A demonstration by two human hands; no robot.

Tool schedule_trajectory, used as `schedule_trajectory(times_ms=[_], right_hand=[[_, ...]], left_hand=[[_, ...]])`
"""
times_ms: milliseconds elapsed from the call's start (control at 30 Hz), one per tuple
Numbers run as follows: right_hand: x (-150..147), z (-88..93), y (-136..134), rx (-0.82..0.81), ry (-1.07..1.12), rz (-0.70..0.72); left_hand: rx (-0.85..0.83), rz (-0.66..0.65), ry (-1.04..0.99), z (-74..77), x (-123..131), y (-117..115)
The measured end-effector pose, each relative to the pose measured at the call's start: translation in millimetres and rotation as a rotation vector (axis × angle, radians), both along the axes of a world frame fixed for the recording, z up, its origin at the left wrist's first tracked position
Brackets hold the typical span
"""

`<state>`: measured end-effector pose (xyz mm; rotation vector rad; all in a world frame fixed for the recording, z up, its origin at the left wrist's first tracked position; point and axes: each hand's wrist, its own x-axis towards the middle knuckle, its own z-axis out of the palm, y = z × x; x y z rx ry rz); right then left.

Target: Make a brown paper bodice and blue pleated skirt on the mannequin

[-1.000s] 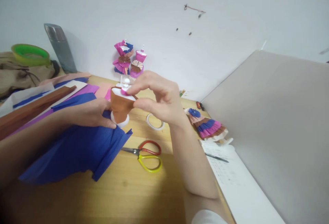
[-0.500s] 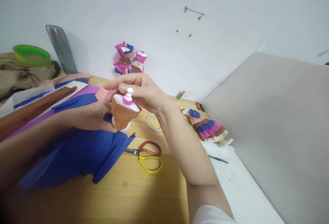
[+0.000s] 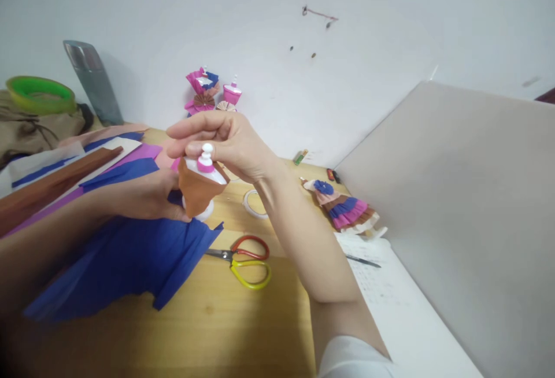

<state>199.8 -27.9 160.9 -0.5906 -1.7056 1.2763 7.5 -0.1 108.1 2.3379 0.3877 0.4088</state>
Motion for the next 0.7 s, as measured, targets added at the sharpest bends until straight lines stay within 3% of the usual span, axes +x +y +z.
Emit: schedule_trajectory(times_ms=[167,300,500,600,700], right_hand=[[-0.5,-4.7,1.2,-0.025,0.019,-0.071],[0.7,-14.6,0.3,-0.05,0.165,-0.231],[8.3,-56.5,-2.4,-0.163,0.273,-0.464],[10.3,-78.1,-5.0,-0.223,0.321,-0.513],[9.4,-87.9,-9.6,-0.256,0.361,-0.518]], left_hand=[[-0.087,0.034,0.089,0.6,-0.2,1.5],[-0.063,0.083,0.058,-1.6,0.8,3.2],[-0.034,0.233,0.039,-6.1,6.6,4.9],[-0.057,0.321,-0.029,-15.5,13.5,7.4],[-0.074,0.357,-0.103,-25.1,20.1,8.7]])
